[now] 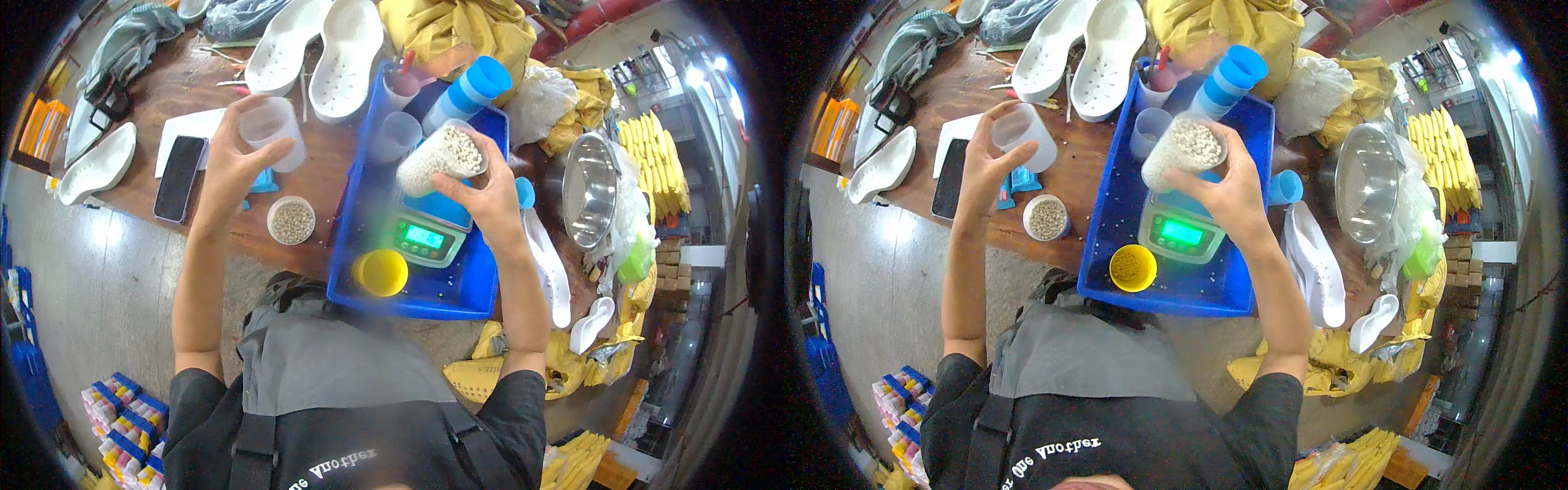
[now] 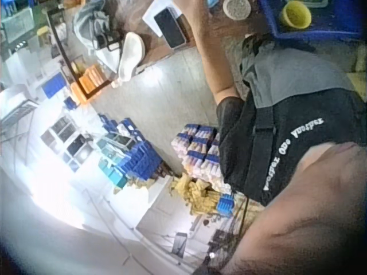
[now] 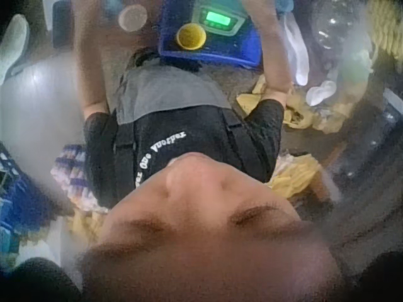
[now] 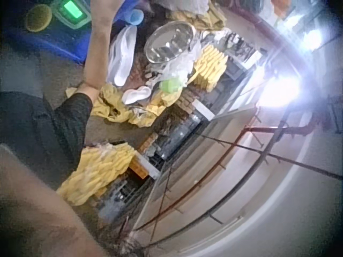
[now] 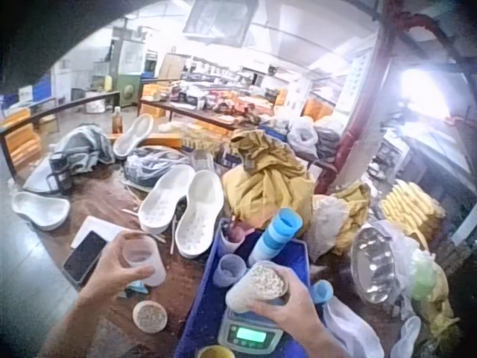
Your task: The person repeatedly weighs small white granules in plastic cups using a digital scale, then places the filled cups into blue trays. They walk between the weighing station and storage trays, organizing the filled cups in rows.
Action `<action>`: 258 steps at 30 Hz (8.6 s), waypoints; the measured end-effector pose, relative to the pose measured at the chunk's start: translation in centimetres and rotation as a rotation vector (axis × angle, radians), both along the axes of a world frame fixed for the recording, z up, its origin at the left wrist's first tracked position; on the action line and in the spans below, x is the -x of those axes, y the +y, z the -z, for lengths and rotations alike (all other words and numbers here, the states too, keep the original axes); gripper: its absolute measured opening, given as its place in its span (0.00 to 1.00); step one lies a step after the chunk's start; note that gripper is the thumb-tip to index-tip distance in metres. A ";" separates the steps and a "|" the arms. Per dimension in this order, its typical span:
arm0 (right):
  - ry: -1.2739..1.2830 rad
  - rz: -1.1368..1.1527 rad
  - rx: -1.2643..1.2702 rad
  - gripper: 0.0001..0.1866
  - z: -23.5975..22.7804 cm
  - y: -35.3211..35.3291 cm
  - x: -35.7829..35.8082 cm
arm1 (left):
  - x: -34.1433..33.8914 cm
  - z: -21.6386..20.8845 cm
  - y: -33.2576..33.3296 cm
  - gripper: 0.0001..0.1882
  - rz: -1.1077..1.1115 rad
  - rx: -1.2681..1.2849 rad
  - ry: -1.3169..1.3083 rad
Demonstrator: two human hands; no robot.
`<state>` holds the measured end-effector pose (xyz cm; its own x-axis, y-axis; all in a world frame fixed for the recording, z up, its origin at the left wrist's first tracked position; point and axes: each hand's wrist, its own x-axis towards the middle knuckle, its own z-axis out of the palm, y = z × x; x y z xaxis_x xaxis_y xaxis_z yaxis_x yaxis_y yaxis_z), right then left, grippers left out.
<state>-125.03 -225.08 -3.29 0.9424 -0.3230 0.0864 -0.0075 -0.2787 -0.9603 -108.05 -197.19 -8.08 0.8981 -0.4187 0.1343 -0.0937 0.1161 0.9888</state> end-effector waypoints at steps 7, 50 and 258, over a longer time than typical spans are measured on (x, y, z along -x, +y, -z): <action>-0.105 -0.210 0.089 0.38 -0.4 4.0 -5.6 | -0.2 3.6 3.8 0.36 -0.132 0.029 0.038; 0.017 -0.352 0.624 0.35 1.1 6.4 -1.0 | 11.3 5.3 8.6 0.42 0.039 -0.223 -0.078; -0.388 0.365 -0.560 0.16 3.6 -3.1 1.0 | 10.7 -8.3 -21.1 0.16 0.004 -0.724 -1.507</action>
<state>-126.05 -228.13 -6.92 0.7032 -0.7007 0.1206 0.3606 0.2053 -0.9098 -118.71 -218.25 0.18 0.1535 -0.7777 0.6097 -0.9473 -0.2913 -0.1331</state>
